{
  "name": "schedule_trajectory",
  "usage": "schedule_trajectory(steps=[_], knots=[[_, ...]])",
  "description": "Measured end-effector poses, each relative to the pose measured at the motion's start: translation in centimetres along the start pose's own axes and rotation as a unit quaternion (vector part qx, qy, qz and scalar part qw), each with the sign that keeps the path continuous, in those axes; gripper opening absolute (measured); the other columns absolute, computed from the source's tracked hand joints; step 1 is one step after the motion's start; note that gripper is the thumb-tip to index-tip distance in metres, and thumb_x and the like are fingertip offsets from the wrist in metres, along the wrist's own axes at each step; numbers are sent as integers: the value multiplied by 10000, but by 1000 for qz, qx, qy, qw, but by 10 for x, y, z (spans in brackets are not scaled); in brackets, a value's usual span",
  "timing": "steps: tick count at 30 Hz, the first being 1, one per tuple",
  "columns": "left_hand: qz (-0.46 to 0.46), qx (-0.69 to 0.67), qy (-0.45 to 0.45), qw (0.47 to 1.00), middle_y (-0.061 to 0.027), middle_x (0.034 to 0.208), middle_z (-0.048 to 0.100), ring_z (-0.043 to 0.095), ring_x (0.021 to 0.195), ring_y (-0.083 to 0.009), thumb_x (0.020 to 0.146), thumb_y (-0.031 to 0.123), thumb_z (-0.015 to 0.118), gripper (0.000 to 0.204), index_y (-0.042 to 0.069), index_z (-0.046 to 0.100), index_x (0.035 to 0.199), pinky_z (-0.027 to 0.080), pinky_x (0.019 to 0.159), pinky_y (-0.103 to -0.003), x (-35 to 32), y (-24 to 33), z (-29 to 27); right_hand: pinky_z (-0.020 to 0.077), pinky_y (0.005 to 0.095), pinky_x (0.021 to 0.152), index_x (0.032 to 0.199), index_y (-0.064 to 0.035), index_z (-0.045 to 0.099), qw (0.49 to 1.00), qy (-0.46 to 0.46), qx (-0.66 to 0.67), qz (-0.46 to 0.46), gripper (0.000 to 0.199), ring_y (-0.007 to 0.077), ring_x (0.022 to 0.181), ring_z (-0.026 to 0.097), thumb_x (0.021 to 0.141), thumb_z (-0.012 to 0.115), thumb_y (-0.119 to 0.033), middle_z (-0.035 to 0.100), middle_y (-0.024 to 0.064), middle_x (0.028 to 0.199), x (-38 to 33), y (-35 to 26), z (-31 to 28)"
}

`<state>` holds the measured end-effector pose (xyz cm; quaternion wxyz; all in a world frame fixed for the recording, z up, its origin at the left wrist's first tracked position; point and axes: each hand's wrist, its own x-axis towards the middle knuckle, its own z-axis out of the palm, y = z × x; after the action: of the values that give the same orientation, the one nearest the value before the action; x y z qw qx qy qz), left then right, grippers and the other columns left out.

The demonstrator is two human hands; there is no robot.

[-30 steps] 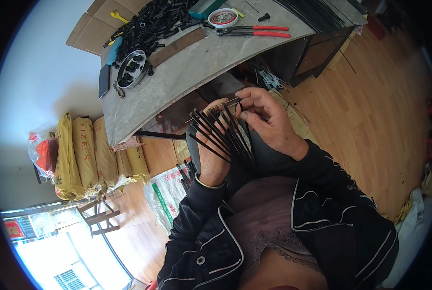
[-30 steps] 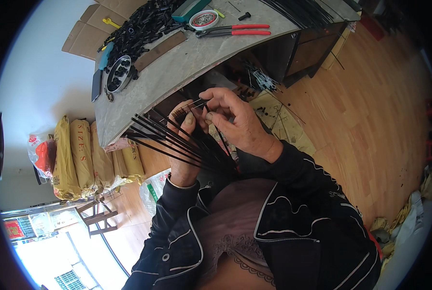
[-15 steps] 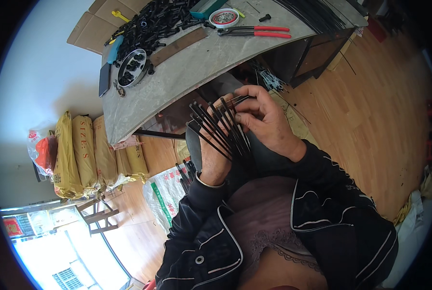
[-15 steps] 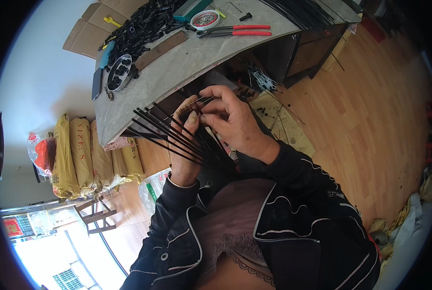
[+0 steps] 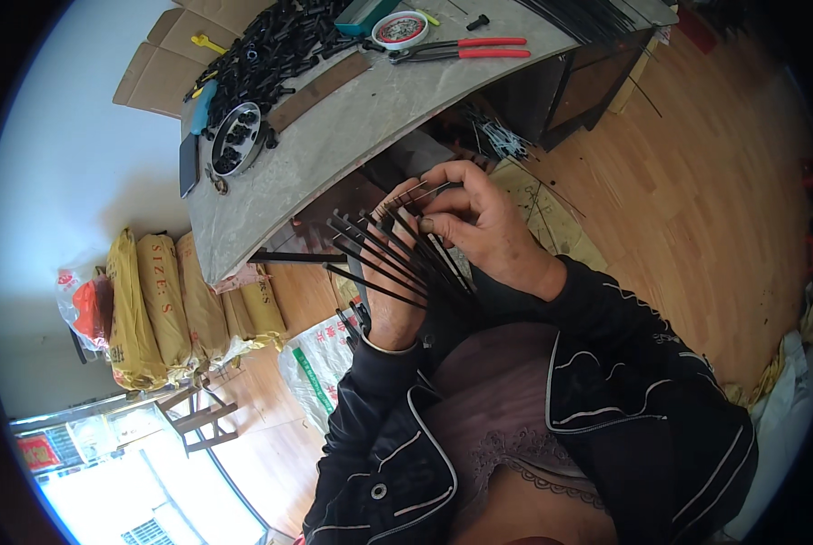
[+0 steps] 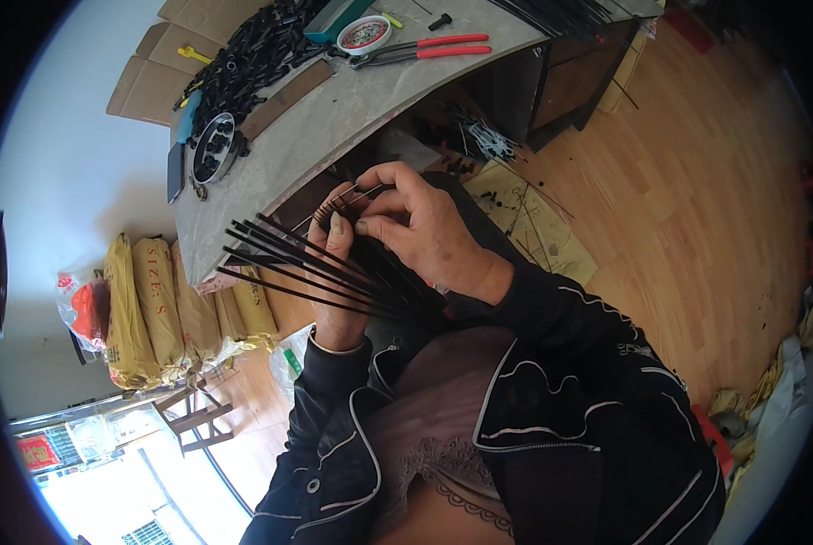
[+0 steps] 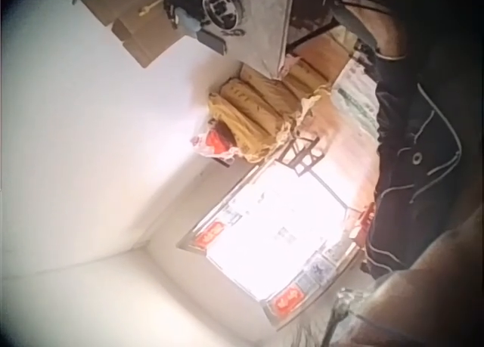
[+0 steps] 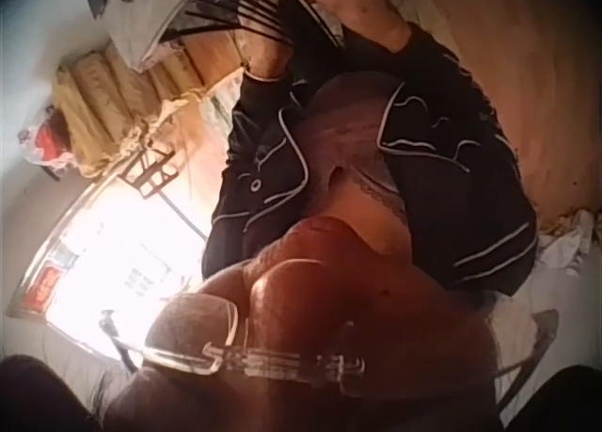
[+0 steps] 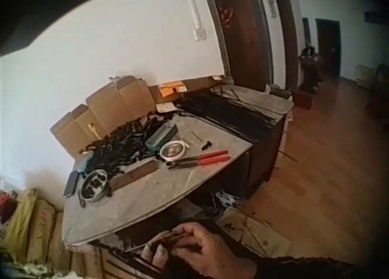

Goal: Assembling and organizing small mechanical rods and components using hand tools at a workbench.

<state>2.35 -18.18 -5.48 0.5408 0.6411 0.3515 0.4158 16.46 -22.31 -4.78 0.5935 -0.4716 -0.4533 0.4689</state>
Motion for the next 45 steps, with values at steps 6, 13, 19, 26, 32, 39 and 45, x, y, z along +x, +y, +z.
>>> schedule_trajectory(steps=[6,13,19,26,32,39,45], knots=[[-45,-27,-5,999,-94,1167,591,555,1087,-168,996,221,486,323,12,534,1238,429,958,-293,3,-1,1,490,251,813,1199,-4,453,997,17,76,14,373,129,942,629,873,634,-22,659,89,1018,0,20,3],[-97,-180,-57,977,-75,1191,592,538,1117,-151,923,262,580,431,12,534,1271,397,982,-285,8,28,-14,482,259,853,1136,29,550,979,-157,114,54,224,115,984,595,919,561,-25,633,69,1034,-3,25,5],[-29,-110,-129,985,-122,1257,580,528,1169,-190,997,350,464,496,-2,477,1347,384,1016,-309,7,15,-32,487,240,811,1104,18,585,972,-140,179,57,181,102,920,605,973,494,-66,638,57,999,-4,29,26],[-98,-283,-44,953,-206,1220,597,574,1136,-296,955,641,98,860,-36,473,1330,415,1014,-394,9,18,-53,568,350,757,1116,32,581,944,-157,189,219,227,210,825,664,969,538,-135,655,116,949,-2,16,35],[-128,-205,-56,969,-149,961,679,632,772,-148,1002,566,190,770,-63,610,1142,488,579,-217,11,22,-55,570,361,768,1079,52,602,943,-190,161,219,264,244,828,679,973,533,-179,668,149,923,5,19,39],[-115,-190,8,975,-30,800,631,508,613,-43,996,389,467,450,-18,656,1022,407,532,-189,18,10,-66,570,363,751,1109,53,561,935,-168,189,247,241,257,833,684,972,507,-138,658,158,940,15,28,43],[-93,-77,63,991,7,685,584,519,636,-38,939,190,612,194,10,678,905,421,554,-203,29,-8,-67,554,356,779,1118,54,538,931,-160,189,269,225,257,877,676,983,473,-115,650,170,971,27,33,44]])
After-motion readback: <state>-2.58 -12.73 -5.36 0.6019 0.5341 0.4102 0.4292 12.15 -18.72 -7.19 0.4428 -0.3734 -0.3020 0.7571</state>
